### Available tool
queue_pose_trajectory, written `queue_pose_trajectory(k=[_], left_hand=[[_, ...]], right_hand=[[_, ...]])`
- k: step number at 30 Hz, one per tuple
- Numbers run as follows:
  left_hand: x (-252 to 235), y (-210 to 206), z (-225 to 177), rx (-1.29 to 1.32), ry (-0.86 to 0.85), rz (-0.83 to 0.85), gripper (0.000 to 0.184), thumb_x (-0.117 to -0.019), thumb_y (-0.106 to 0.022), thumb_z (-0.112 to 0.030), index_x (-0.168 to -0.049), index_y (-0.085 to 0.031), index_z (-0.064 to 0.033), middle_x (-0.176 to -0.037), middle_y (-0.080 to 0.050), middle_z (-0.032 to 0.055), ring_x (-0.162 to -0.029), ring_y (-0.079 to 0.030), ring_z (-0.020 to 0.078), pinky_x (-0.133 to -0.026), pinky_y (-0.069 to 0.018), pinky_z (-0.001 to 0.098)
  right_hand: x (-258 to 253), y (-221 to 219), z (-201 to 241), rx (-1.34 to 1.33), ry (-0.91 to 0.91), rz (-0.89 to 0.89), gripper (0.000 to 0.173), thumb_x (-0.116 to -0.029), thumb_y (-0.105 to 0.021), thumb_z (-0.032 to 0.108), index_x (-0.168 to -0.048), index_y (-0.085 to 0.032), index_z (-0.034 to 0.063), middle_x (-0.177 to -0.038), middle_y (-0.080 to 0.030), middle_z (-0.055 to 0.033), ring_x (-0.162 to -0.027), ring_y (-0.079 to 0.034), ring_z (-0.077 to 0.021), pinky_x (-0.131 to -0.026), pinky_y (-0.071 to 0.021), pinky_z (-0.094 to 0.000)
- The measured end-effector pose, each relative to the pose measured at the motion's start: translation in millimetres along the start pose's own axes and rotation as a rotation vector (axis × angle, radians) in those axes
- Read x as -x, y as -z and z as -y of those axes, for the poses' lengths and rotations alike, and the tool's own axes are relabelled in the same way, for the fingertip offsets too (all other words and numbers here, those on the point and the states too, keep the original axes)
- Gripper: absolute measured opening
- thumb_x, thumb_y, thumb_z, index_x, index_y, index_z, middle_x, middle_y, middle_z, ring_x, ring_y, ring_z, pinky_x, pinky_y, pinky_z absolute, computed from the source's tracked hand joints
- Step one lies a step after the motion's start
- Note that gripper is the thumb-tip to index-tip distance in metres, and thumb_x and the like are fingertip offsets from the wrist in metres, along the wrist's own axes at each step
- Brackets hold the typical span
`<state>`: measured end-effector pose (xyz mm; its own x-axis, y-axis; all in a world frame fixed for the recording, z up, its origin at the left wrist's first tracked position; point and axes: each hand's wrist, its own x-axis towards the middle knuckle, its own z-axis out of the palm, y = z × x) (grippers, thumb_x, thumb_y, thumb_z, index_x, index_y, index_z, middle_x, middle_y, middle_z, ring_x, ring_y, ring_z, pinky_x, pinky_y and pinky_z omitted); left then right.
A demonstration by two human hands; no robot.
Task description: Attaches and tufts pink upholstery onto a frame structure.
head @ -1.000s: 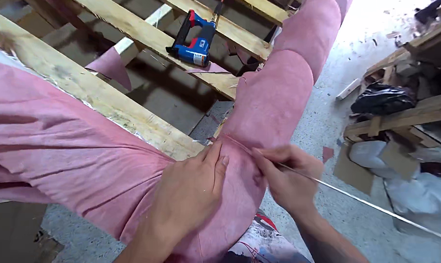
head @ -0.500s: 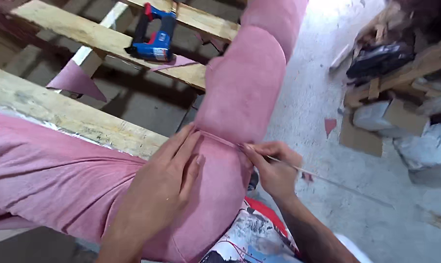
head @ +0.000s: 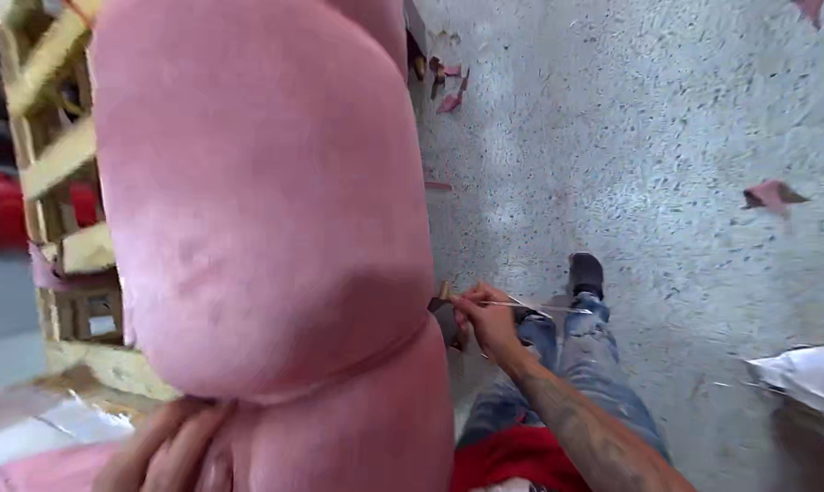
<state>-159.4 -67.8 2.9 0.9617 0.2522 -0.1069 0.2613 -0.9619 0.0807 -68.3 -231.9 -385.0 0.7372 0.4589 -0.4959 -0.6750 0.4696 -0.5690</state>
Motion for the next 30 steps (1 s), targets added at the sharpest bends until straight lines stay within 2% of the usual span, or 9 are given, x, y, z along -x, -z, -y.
queue_pose_trajectory(k=[5, 8, 12, 14, 17, 20, 25, 27, 30], left_hand=[[-0.9, -5.0, -5.3, -0.134, -0.117, 0.01, 0.042, -0.1071, -0.038, -0.026, -0.131, -0.066, -0.0047, -0.133, -0.061, 0.019, -0.133, -0.049, 0.0316, -0.117, -0.0324, 0.0468], [-8.1, -8.7, -26.2, -0.253, -0.156, 0.065, 0.042, -0.1067, -0.042, -0.034, -0.131, -0.067, -0.0108, -0.136, -0.062, 0.0142, -0.136, -0.048, 0.0318, -0.118, -0.0326, 0.0476], [-15.0, -33.4, -62.8, -0.433, -0.226, 0.151, 0.054, -0.1007, -0.047, -0.054, -0.14, -0.065, -0.0207, -0.144, -0.061, 0.0051, -0.134, -0.051, 0.0338, -0.113, -0.0313, 0.0575], [-14.0, -40.5, -75.4, -0.52, -0.254, 0.212, 0.068, -0.0961, -0.049, -0.065, -0.146, -0.059, -0.0203, -0.151, -0.057, 0.0014, -0.14, -0.049, 0.0329, -0.117, -0.0266, 0.0638], [-8.5, -48.5, -84.8, -0.553, -0.254, 0.265, 0.069, -0.0969, -0.048, -0.063, -0.151, -0.053, -0.0202, -0.158, -0.049, -0.0021, -0.148, -0.042, 0.0281, -0.118, -0.018, 0.0694], [-4.7, -60.1, -96.7, -0.586, -0.23, 0.303, 0.067, -0.0989, -0.043, -0.06, -0.152, -0.053, -0.0208, -0.16, -0.046, -0.0028, -0.151, -0.038, 0.0259, -0.118, -0.0134, 0.073], [-0.1, -84.2, -105.4, -0.599, -0.2, 0.212, 0.064, -0.099, -0.042, -0.059, -0.149, -0.056, -0.0227, -0.158, -0.049, -0.0038, -0.15, -0.038, 0.0298, -0.117, -0.0158, 0.0746], [0.9, -79.4, -100.4, -0.483, -0.232, 0.205, 0.056, -0.1007, -0.047, -0.052, -0.147, -0.058, -0.0221, -0.157, -0.05, -0.0036, -0.15, -0.038, 0.0271, -0.118, -0.0201, 0.0725], [6.1, -43.7, -87.1, -0.19, -0.056, 0.048, 0.038, -0.1015, -0.057, -0.043, -0.131, -0.07, -0.0216, -0.145, -0.061, -0.0042, -0.143, -0.049, 0.0174, -0.122, -0.0337, 0.0553]], right_hand=[[51.2, -68.3, 100.2, -0.09, 0.29, 0.282, 0.01, -0.0915, -0.074, 0.006, -0.086, -0.065, 0.0076, -0.074, -0.071, -0.0088, -0.051, -0.064, -0.0143, -0.045, -0.0558, -0.0298], [35.4, -65.4, 61.4, -0.151, 0.227, 0.335, 0.012, -0.091, -0.075, 0.008, -0.086, -0.065, 0.0088, -0.079, -0.068, -0.0074, -0.055, -0.061, -0.0125, -0.048, -0.0534, -0.028], [5.0, -19.7, 6.1, -0.038, 0.11, 0.172, 0.014, -0.0906, -0.076, 0.01, -0.085, -0.063, 0.0099, -0.08, -0.069, -0.0091, -0.053, -0.059, -0.0138, -0.047, -0.0506, -0.0282], [18.2, -18.1, 21.3, -0.041, 0.097, 0.129, 0.014, -0.0914, -0.074, 0.008, -0.086, -0.061, 0.0091, -0.083, -0.07, -0.0109, -0.053, -0.059, -0.0141, -0.047, -0.0503, -0.0278], [44.7, -43.7, 64.8, -0.14, 0.172, 0.234, 0.016, -0.0889, -0.078, 0.008, -0.082, -0.063, 0.0084, -0.077, -0.07, -0.0107, -0.052, -0.061, -0.0141, -0.047, -0.053, -0.0288], [36.6, -46.0, 34.5, -0.251, 0.091, 0.302, 0.015, -0.0908, -0.075, 0.009, -0.083, -0.062, 0.0107, -0.074, -0.066, -0.0071, -0.053, -0.058, -0.0115, -0.048, -0.0509, -0.0272], [-7.7, -21.0, -7.3, -0.026, -0.066, 0.276, 0.01, -0.0921, -0.073, 0.01, -0.088, -0.064, 0.009, -0.084, -0.07, -0.0072, -0.061, -0.062, -0.0124, -0.054, -0.0532, -0.0287], [-1.1, -20.7, 28.8, 0.054, -0.052, 0.254, 0.006, -0.0924, -0.072, 0.01, -0.091, -0.066, 0.0099, -0.085, -0.071, -0.0066, -0.061, -0.062, -0.0119, -0.054, -0.0536, -0.0286], [19.2, -19.1, 96.7, 0.08, 0.053, 0.187, 0.01, -0.0896, -0.074, 0.007, -0.086, -0.065, 0.0085, -0.08, -0.073, -0.0101, -0.054, -0.061, -0.0125, -0.048, -0.0515, -0.026]])
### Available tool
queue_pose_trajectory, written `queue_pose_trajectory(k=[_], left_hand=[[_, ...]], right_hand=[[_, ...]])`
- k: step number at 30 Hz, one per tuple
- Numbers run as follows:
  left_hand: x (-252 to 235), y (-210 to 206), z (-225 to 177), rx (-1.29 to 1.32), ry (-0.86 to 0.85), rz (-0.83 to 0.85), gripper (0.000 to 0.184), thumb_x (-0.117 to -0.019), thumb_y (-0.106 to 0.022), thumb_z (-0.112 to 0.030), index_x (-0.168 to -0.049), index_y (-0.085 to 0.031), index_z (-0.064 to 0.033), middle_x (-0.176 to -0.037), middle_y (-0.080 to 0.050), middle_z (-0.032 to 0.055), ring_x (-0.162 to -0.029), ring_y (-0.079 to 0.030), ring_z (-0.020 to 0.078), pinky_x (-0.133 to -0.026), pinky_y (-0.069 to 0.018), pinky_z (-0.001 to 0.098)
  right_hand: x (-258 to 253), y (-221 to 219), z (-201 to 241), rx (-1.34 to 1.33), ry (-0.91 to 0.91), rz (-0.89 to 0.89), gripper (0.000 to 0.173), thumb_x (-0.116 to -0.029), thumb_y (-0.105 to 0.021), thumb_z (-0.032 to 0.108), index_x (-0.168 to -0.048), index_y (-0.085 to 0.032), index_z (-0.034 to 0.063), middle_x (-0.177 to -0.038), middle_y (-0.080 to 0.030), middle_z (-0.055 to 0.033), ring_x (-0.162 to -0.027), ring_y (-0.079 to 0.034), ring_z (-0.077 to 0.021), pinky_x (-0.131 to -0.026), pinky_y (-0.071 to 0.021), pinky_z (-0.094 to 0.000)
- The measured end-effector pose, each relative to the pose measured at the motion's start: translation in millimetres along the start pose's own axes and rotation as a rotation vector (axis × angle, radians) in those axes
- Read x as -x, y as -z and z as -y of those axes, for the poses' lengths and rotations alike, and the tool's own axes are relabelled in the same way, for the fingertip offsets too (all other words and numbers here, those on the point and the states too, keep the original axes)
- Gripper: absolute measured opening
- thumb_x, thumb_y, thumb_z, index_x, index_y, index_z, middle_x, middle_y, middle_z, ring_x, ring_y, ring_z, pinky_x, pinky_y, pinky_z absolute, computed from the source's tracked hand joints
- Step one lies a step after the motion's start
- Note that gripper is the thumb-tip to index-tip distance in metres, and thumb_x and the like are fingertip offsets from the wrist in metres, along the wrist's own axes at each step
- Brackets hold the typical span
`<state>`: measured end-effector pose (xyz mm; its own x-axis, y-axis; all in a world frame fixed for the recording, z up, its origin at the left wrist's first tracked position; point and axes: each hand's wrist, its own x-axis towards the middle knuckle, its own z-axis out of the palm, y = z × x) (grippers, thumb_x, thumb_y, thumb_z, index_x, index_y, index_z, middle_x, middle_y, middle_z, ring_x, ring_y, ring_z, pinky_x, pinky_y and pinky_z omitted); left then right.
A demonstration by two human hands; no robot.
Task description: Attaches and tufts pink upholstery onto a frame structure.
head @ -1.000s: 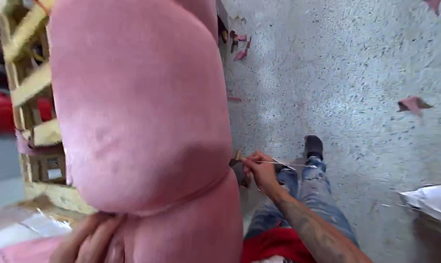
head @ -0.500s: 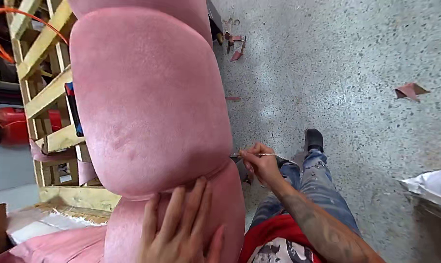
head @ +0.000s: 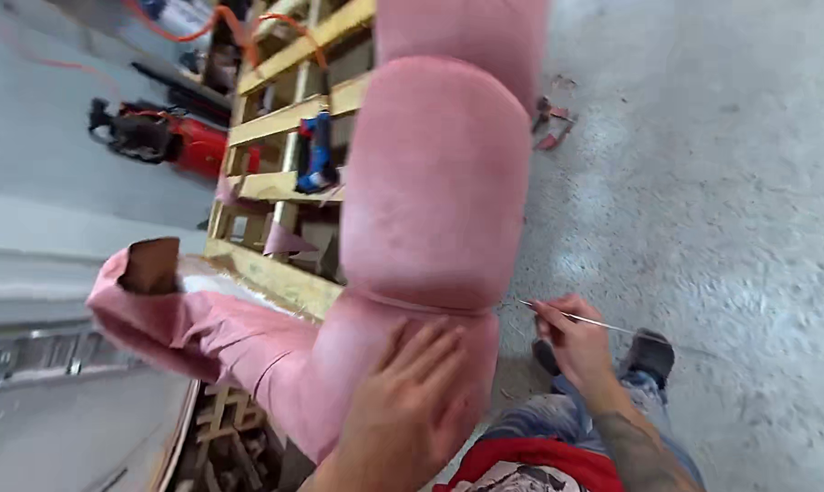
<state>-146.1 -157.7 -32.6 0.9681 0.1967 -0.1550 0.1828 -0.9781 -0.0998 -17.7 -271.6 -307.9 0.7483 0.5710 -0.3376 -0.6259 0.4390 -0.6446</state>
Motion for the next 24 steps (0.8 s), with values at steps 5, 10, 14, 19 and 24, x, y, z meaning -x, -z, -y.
queue_pose_trajectory(k=[5, 10, 14, 19, 24], left_hand=[[33.2, 32.2, 77.1, 0.239, 0.624, -0.179, 0.048, -0.105, -0.044, -0.054, -0.137, -0.066, -0.0254, -0.129, -0.07, -0.0047, -0.12, -0.065, 0.014, -0.101, -0.055, 0.0481], [40.1, 37.8, 103.7, 0.516, 0.799, 0.048, 0.065, -0.107, -0.018, -0.061, -0.122, -0.071, -0.0255, -0.091, -0.073, 0.0046, -0.091, -0.071, 0.0256, -0.078, -0.0538, 0.0595], [44.9, 31.5, 104.3, 0.483, 0.757, -0.012, 0.063, -0.109, -0.018, -0.054, -0.114, -0.072, -0.0223, -0.083, -0.071, 0.004, -0.083, -0.07, 0.0261, -0.07, -0.0542, 0.0567], [40.8, 23.9, 101.5, 0.449, 0.778, -0.002, 0.059, -0.1081, -0.02, -0.045, -0.108, -0.073, -0.0181, -0.084, -0.072, 0.005, -0.084, -0.072, 0.0277, -0.069, -0.0561, 0.052], [42.7, 7.0, 105.5, 0.414, 0.728, -0.256, 0.055, -0.1061, -0.026, -0.039, -0.096, -0.074, -0.0157, -0.073, -0.069, 0.0017, -0.071, -0.069, 0.0222, -0.064, -0.0545, 0.0437]], right_hand=[[42.1, -80.5, 108.4, 0.319, 0.194, 0.301, 0.013, -0.0848, -0.081, 0.006, -0.083, -0.069, 0.0049, -0.084, -0.076, -0.0124, -0.051, -0.066, -0.0177, -0.043, -0.0559, -0.03], [14.7, -215.3, 143.5, 0.72, 0.487, 0.787, 0.008, -0.0876, -0.078, 0.008, -0.086, -0.071, 0.0109, -0.093, -0.078, -0.0005, -0.068, -0.073, -0.0119, -0.058, -0.0638, -0.0294], [-4.4, -291.1, 138.3, 1.197, 0.551, 0.925, 0.014, -0.0897, -0.073, 0.012, -0.077, -0.066, 0.0163, -0.065, -0.066, 0.0038, -0.051, -0.06, -0.0094, -0.043, -0.05, -0.0312], [2.1, -253.2, 137.5, 1.208, 0.446, 0.905, 0.015, -0.0928, -0.068, 0.012, -0.078, -0.064, 0.0132, -0.07, -0.065, 0.0028, -0.056, -0.062, -0.0096, -0.048, -0.0549, -0.03], [4.1, -282.9, 148.0, 1.076, 0.282, 0.834, 0.013, -0.0912, -0.073, 0.007, -0.081, -0.065, 0.0085, -0.074, -0.071, -0.0056, -0.053, -0.066, -0.0165, -0.045, -0.0576, -0.0321]])
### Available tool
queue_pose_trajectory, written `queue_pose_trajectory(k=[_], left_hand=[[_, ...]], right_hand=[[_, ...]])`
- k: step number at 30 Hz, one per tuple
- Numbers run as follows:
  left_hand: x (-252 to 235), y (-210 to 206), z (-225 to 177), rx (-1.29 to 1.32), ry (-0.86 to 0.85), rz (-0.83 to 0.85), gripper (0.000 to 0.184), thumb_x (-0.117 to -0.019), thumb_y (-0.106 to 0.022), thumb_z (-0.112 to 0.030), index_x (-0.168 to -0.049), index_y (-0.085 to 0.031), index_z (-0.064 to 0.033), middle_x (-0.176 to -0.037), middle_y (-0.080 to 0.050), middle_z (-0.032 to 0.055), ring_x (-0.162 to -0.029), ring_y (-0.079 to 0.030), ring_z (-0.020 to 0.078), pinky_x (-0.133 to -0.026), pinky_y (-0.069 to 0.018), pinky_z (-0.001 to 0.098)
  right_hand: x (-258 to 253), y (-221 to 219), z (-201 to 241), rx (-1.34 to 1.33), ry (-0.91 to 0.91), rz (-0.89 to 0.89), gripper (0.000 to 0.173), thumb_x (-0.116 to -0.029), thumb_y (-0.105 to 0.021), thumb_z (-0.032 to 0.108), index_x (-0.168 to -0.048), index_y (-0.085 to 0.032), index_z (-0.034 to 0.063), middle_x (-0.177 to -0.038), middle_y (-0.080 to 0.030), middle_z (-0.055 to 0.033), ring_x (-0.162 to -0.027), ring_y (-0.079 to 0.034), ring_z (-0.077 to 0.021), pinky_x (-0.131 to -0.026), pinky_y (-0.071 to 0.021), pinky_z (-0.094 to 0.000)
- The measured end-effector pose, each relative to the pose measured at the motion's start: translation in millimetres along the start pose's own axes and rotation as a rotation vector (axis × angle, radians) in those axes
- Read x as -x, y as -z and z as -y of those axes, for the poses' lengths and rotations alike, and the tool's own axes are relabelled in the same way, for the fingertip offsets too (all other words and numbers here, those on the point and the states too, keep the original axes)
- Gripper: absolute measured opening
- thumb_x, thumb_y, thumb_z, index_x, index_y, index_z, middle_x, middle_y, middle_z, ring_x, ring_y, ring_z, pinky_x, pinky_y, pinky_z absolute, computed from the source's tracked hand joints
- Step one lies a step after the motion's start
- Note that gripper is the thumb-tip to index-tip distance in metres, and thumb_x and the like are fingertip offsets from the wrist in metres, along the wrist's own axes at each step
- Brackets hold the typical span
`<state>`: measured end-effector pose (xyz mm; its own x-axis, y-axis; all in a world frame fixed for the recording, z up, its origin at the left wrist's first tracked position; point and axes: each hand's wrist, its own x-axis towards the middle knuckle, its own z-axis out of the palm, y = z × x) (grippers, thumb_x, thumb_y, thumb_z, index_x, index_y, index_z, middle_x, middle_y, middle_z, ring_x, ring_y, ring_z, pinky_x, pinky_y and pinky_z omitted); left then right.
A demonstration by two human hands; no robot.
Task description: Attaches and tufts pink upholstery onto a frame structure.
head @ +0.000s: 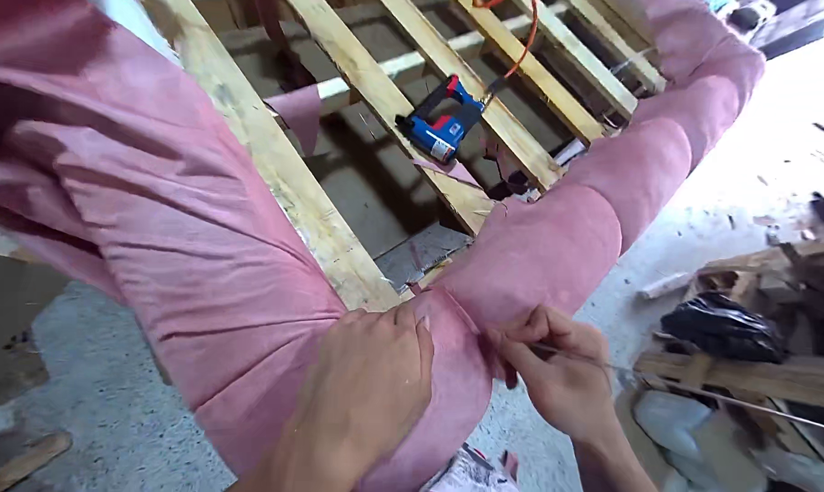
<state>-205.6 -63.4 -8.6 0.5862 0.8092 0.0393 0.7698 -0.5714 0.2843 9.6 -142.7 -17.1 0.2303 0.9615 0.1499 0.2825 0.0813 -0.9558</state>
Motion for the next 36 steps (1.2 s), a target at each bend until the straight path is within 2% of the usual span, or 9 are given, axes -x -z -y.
queue_pose_trajectory(k=[3, 10, 14, 21, 25, 27, 30, 33, 36], left_hand=[[6.8, -3.2, 3.3, 0.032, -0.029, -0.032, 0.056, -0.1054, -0.026, -0.035, -0.108, -0.076, -0.0103, -0.091, -0.076, 0.0047, -0.083, -0.073, 0.0232, -0.072, -0.0566, 0.0448], [5.1, 5.7, 13.1, 0.096, -0.047, 0.083, 0.051, -0.1058, -0.034, -0.031, -0.126, -0.07, -0.0007, -0.122, -0.074, 0.0105, -0.112, -0.072, 0.0244, -0.095, -0.0531, 0.042], [9.7, 1.9, 12.5, 0.096, -0.05, 0.077, 0.051, -0.1062, -0.034, -0.031, -0.127, -0.069, -0.0009, -0.121, -0.075, 0.0109, -0.111, -0.071, 0.0247, -0.096, -0.0513, 0.0415], [10.2, 6.3, 17.2, 0.125, -0.073, 0.097, 0.051, -0.106, -0.032, -0.03, -0.127, -0.07, -0.0021, -0.12, -0.075, 0.0104, -0.105, -0.073, 0.026, -0.091, -0.0533, 0.0443], [4.0, 6.7, 15.6, 0.101, -0.064, 0.038, 0.052, -0.1061, -0.033, -0.035, -0.122, -0.075, -0.0086, -0.105, -0.078, 0.0069, -0.098, -0.074, 0.0257, -0.087, -0.0561, 0.0475], [2.6, 8.6, 14.7, 0.033, -0.07, 0.064, 0.056, -0.1069, -0.03, -0.04, -0.118, -0.076, -0.0113, -0.092, -0.077, 0.007, -0.087, -0.072, 0.0267, -0.073, -0.0548, 0.0506], [-6.6, 10.8, 11.3, -0.025, -0.073, 0.141, 0.06, -0.1081, -0.025, -0.048, -0.123, -0.075, -0.0175, -0.081, -0.073, 0.005, -0.074, -0.069, 0.0248, -0.06, -0.0506, 0.0513], [-9.9, 14.1, 4.0, -0.021, -0.01, 0.227, 0.057, -0.1096, -0.027, -0.048, -0.13, -0.07, -0.0186, -0.086, -0.074, 0.0082, -0.078, -0.071, 0.0263, -0.064, -0.0528, 0.0565], [-8.7, 11.4, -5.6, -0.009, 0.025, 0.182, 0.051, -0.1113, -0.033, -0.036, -0.114, -0.074, -0.0058, -0.079, -0.07, 0.0089, -0.069, -0.066, 0.0151, -0.062, -0.0533, 0.0421]], right_hand=[[-24.2, -22.2, -0.7, 0.24, 0.059, 0.028, 0.012, -0.0912, -0.069, 0.009, -0.082, -0.065, 0.0139, -0.076, -0.07, 0.0028, -0.059, -0.065, -0.0095, -0.049, -0.0573, -0.0281], [8.0, 1.5, 5.1, -0.011, -0.154, 0.005, 0.015, -0.0899, -0.074, -0.001, -0.084, -0.062, 0.0065, -0.08, -0.071, -0.01, -0.052, -0.066, -0.0187, -0.044, -0.0592, -0.0318], [-12.7, -21.1, -5.5, 0.105, 0.005, 0.006, 0.018, -0.0895, -0.075, 0.001, -0.078, -0.062, 0.006, -0.084, -0.073, -0.0103, -0.06, -0.069, -0.0173, -0.05, -0.0605, -0.029], [75.6, -18.9, -48.7, -0.251, -0.056, -0.28, 0.015, -0.0895, -0.075, -0.003, -0.085, -0.063, 0.0042, -0.08, -0.066, -0.012, -0.051, -0.061, -0.0164, -0.045, -0.0568, -0.0295], [51.5, -15.3, -28.5, -0.213, -0.014, -0.282, 0.013, -0.0917, -0.073, -0.001, -0.084, -0.064, 0.0039, -0.083, -0.071, -0.0142, -0.053, -0.065, -0.02, -0.045, -0.0591, -0.0328], [46.1, -21.1, -26.7, -0.183, -0.003, -0.298, 0.015, -0.0905, -0.073, 0.002, -0.081, -0.063, 0.0074, -0.081, -0.073, -0.0099, -0.052, -0.066, -0.0183, -0.045, -0.0597, -0.0327], [72.0, -29.5, -55.1, -0.401, -0.025, -0.399, 0.017, -0.0897, -0.073, -0.001, -0.082, -0.06, 0.0054, -0.079, -0.069, -0.0113, -0.052, -0.063, -0.018, -0.046, -0.0576, -0.0321], [116.0, -39.4, -102.4, -0.756, -0.092, -0.519, 0.012, -0.0928, -0.072, 0.001, -0.088, -0.063, 0.0057, -0.076, -0.068, -0.0129, -0.053, -0.063, -0.0176, -0.049, -0.0568, -0.0315], [141.3, -47.6, -155.5, -1.028, -0.172, -0.609, 0.012, -0.0913, -0.075, 0.005, -0.086, -0.065, 0.0079, -0.072, -0.068, -0.012, -0.053, -0.063, -0.0168, -0.049, -0.0553, -0.0309]])
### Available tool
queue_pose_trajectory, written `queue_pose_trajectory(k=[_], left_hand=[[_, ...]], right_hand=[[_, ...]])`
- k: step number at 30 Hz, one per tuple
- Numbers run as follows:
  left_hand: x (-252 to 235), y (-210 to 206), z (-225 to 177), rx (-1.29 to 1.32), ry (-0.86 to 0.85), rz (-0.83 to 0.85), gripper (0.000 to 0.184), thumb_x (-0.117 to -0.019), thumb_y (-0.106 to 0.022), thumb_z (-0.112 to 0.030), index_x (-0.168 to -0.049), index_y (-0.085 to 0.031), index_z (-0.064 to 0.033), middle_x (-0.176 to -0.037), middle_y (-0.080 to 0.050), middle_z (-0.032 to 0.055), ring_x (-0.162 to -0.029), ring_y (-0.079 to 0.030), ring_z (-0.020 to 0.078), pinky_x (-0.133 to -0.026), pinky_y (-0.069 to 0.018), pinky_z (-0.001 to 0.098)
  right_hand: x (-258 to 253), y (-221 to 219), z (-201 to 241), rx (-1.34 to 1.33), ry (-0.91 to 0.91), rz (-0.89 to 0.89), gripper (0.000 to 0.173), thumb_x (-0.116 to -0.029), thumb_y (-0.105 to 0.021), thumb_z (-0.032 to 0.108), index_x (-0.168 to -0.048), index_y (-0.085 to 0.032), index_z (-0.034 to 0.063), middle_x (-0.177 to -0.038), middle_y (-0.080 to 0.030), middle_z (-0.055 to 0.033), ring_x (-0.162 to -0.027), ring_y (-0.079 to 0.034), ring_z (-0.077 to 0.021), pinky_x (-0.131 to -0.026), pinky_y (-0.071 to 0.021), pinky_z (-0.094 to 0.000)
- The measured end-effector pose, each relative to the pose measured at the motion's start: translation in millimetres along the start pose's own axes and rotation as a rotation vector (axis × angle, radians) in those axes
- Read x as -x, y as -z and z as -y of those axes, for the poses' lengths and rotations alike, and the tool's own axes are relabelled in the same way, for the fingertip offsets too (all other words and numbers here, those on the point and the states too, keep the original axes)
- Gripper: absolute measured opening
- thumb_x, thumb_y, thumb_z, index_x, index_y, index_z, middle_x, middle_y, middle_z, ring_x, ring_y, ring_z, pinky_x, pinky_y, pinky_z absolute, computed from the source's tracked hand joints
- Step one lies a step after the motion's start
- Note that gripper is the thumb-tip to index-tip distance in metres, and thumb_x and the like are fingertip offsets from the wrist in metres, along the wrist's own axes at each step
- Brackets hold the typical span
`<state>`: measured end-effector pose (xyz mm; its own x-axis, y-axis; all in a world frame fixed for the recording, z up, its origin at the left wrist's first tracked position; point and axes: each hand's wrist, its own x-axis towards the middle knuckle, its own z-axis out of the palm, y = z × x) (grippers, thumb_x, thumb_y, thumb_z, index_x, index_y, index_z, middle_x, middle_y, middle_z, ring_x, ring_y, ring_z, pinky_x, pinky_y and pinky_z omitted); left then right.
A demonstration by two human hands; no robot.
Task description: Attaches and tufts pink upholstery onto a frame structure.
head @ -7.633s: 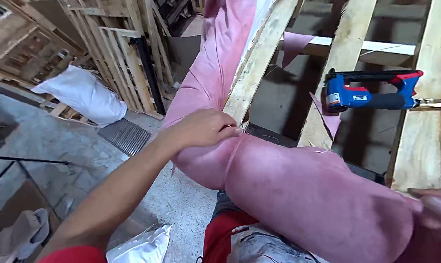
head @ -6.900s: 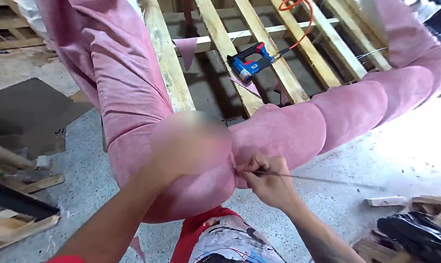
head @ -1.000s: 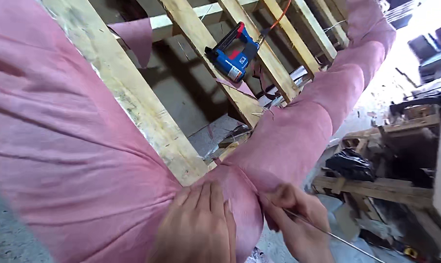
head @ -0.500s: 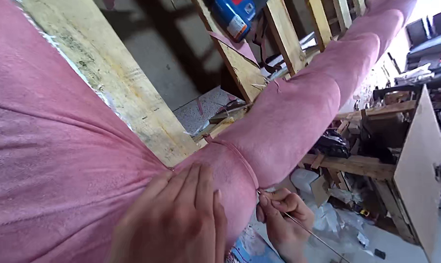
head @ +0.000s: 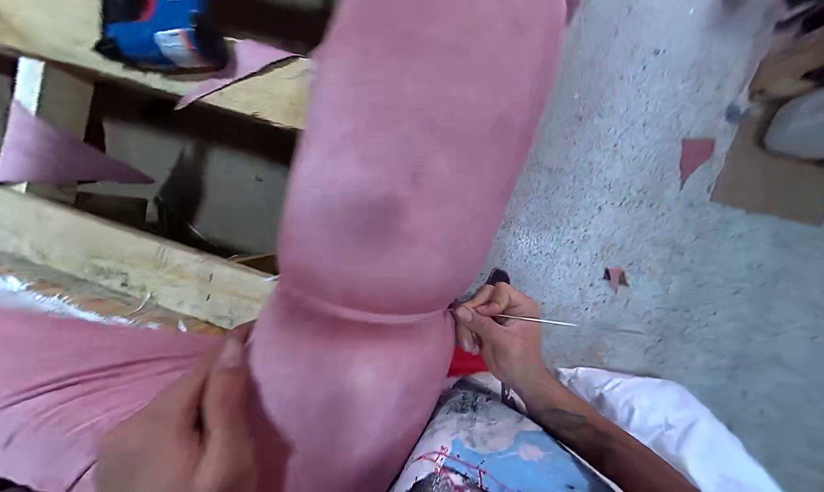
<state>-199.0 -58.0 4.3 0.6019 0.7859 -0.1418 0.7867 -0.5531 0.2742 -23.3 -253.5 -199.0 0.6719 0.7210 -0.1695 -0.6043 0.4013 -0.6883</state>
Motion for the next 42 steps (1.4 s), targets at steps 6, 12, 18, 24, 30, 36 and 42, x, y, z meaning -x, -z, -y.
queue_pose_trajectory(k=[6, 12, 18, 24, 30, 36, 42], left_hand=[[-3.0, -8.1, -12.0, 0.092, -0.002, -0.129, 0.043, -0.1085, -0.031, -0.015, -0.088, -0.067, -0.0033, -0.079, -0.067, -0.0075, -0.08, -0.066, -0.0029, -0.078, -0.0554, 0.0231], [1.2, -12.9, -1.6, 0.094, -0.069, -0.269, 0.041, -0.1097, -0.031, -0.015, -0.095, -0.069, -0.0044, -0.084, -0.07, -0.0068, -0.085, -0.069, 0.0019, -0.085, -0.0576, 0.0265], [1.8, -15.5, -15.4, 0.136, -0.02, -0.223, 0.038, -0.1076, -0.032, -0.014, -0.092, -0.067, -0.0111, -0.082, -0.069, -0.0119, -0.083, -0.068, -0.0023, -0.084, -0.0568, 0.0234], [8.4, -18.0, -29.7, 0.114, 0.056, -0.222, 0.039, -0.1077, -0.033, -0.018, -0.085, -0.065, -0.0137, -0.073, -0.065, -0.0137, -0.073, -0.065, -0.0044, -0.072, -0.0569, 0.0194], [3.6, -18.4, -26.4, 0.129, 0.036, -0.25, 0.041, -0.1066, -0.037, -0.021, -0.077, -0.065, -0.0189, -0.067, -0.064, -0.0146, -0.065, -0.063, -0.004, -0.063, -0.0555, 0.0174], [0.9, -22.1, -29.1, 0.129, 0.031, -0.25, 0.041, -0.1069, -0.037, -0.023, -0.075, -0.063, -0.0206, -0.066, -0.061, -0.0163, -0.064, -0.062, -0.0061, -0.062, -0.0538, 0.0155], [0.5, -19.1, -34.9, 0.044, 0.072, -0.229, 0.047, -0.1082, -0.037, -0.034, -0.075, -0.063, -0.0156, -0.062, -0.057, -0.0106, -0.06, -0.059, -0.0018, -0.059, -0.0529, 0.0221]], right_hand=[[-18.4, 73.1, -115.1, -0.241, -0.094, -0.143, 0.017, -0.0882, -0.073, -0.001, -0.082, -0.062, 0.0101, -0.078, -0.069, -0.0087, -0.054, -0.063, -0.0152, -0.048, -0.0545, -0.0305], [-13.8, 99.1, -182.8, -0.114, -0.298, -0.396, 0.01, -0.0928, -0.072, 0.006, -0.088, -0.063, 0.0058, -0.08, -0.071, -0.0099, -0.059, -0.065, -0.0193, -0.053, -0.0576, -0.0356], [-19.4, 64.1, -58.8, -0.388, -0.096, -0.022, 0.012, -0.0904, -0.073, 0.003, -0.087, -0.062, 0.0066, -0.078, -0.07, -0.0108, -0.056, -0.065, -0.0167, -0.049, -0.0569, -0.0323], [-35.8, 90.5, -140.8, -0.29, -0.176, -0.179, 0.013, -0.0874, -0.074, 0.001, -0.084, -0.061, 0.0034, -0.08, -0.071, -0.0119, -0.06, -0.067, -0.0193, -0.054, -0.0583, -0.0354], [-3.4, 43.6, -44.6, -0.37, -0.059, -0.04, 0.013, -0.0905, -0.074, 0.003, -0.084, -0.063, 0.0053, -0.07, -0.069, -0.0129, -0.054, -0.067, -0.0201, -0.049, -0.059, -0.0341], [-18.0, 53.7, -71.6, -0.374, -0.002, -0.054, 0.017, -0.0867, -0.078, 0.001, -0.084, -0.062, 0.0059, -0.082, -0.07, -0.0124, -0.062, -0.067, -0.0192, -0.055, -0.0596, -0.0346], [-30.1, 76.5, -76.3, -0.246, -0.143, -0.111, 0.015, -0.0877, -0.075, -0.003, -0.088, -0.062, 0.0043, -0.082, -0.071, -0.013, -0.062, -0.068, -0.0206, -0.059, -0.0612, -0.037]])
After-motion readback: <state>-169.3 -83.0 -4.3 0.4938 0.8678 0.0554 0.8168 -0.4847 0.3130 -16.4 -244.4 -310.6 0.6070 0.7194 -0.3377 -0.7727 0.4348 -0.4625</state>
